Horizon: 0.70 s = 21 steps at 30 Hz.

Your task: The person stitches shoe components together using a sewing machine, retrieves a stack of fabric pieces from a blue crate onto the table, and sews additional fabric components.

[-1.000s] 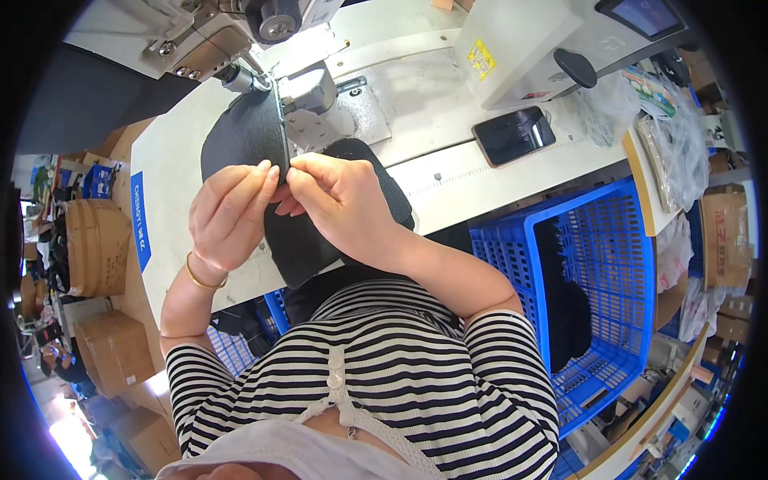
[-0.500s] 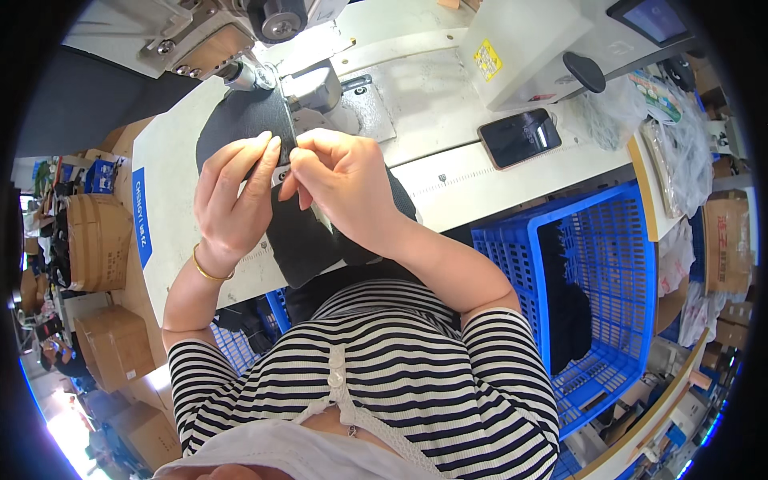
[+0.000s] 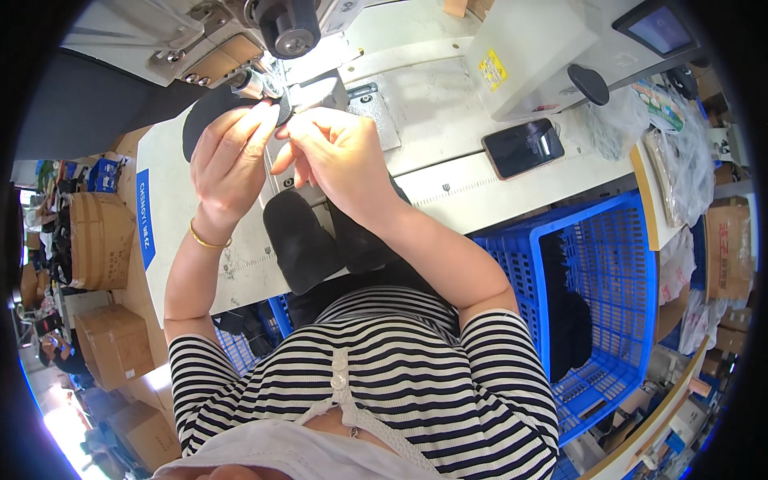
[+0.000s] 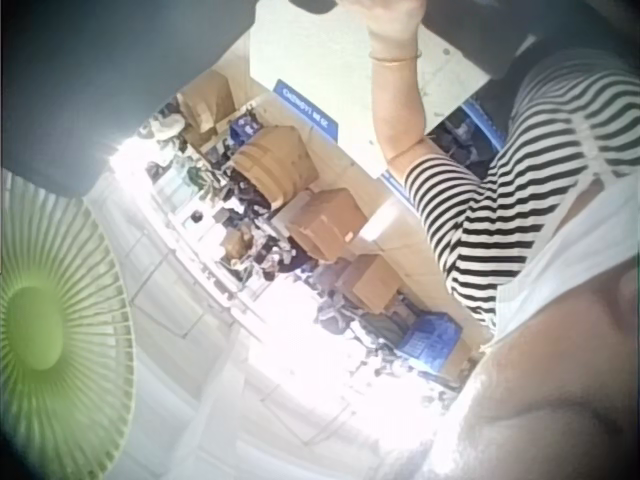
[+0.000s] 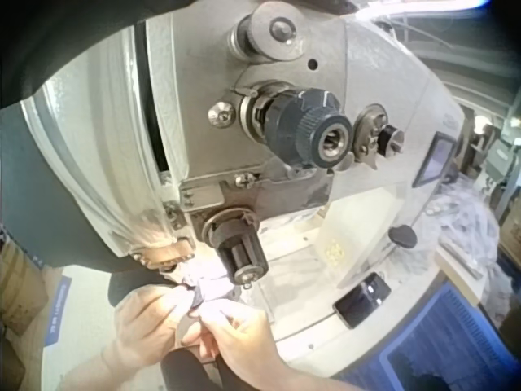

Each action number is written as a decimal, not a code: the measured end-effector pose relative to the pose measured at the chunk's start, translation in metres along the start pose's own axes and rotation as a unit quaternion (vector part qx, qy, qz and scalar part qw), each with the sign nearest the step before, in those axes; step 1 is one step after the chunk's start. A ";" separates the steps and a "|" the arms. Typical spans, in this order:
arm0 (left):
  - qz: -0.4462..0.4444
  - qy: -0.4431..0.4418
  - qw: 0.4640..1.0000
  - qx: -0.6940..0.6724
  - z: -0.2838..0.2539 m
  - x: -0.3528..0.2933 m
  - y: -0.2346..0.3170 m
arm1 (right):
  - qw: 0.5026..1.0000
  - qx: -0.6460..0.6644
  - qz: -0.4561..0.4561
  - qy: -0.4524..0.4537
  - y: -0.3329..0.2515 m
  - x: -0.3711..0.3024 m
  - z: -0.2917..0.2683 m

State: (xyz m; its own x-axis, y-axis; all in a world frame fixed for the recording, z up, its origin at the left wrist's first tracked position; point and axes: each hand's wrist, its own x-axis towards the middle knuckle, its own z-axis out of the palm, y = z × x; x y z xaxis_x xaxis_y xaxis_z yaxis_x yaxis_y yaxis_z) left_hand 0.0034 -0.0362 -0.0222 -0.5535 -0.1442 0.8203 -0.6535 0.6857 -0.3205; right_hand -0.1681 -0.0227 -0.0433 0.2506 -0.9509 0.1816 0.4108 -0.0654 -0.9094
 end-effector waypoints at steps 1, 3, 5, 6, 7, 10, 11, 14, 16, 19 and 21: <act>0.004 0.005 1.000 0.001 0.001 0.000 -0.002 | 1.000 0.002 0.004 -0.005 0.000 -0.002 -0.001; -0.004 -0.004 1.000 0.013 0.002 -0.001 -0.004 | 1.000 0.005 0.008 -0.010 0.000 -0.005 -0.003; -0.002 -0.007 1.000 0.021 0.004 -0.001 -0.005 | 1.000 -0.004 0.024 -0.007 0.001 -0.009 -0.005; -0.008 -0.011 1.000 0.028 0.005 -0.001 -0.005 | 1.000 -0.001 0.020 -0.010 0.001 -0.010 -0.006; 0.000 -0.005 1.000 0.028 0.006 -0.001 -0.005 | 1.000 -0.001 0.029 -0.010 0.001 -0.011 -0.007; -0.007 -0.013 0.999 0.038 0.007 0.000 -0.005 | 0.999 -0.006 0.041 -0.010 0.002 -0.012 -0.008; -0.008 -0.013 0.999 0.047 0.007 0.000 -0.004 | 0.999 -0.012 0.040 -0.013 0.002 -0.012 -0.008; -0.008 -0.014 0.998 0.056 0.007 0.001 -0.003 | 0.999 -0.010 0.039 -0.012 0.002 -0.013 -0.008; -0.008 -0.016 0.998 0.059 0.007 0.002 -0.002 | 0.999 -0.015 0.048 -0.010 0.003 -0.013 -0.008; -0.012 -0.021 0.998 0.060 0.006 0.004 0.000 | 0.998 -0.023 0.050 -0.013 0.003 -0.014 -0.008; -0.021 -0.030 0.997 0.072 0.005 0.005 0.004 | 0.998 -0.027 0.047 -0.017 0.003 -0.014 -0.008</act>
State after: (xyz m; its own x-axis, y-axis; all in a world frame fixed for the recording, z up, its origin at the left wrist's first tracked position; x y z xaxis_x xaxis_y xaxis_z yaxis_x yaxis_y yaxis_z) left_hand -0.0049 -0.0383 -0.0216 -0.5508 -0.2153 0.8064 -0.7415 0.5698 -0.3543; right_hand -0.1774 -0.0115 -0.0520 0.3160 -0.9428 0.1067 0.3362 0.0061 -0.9418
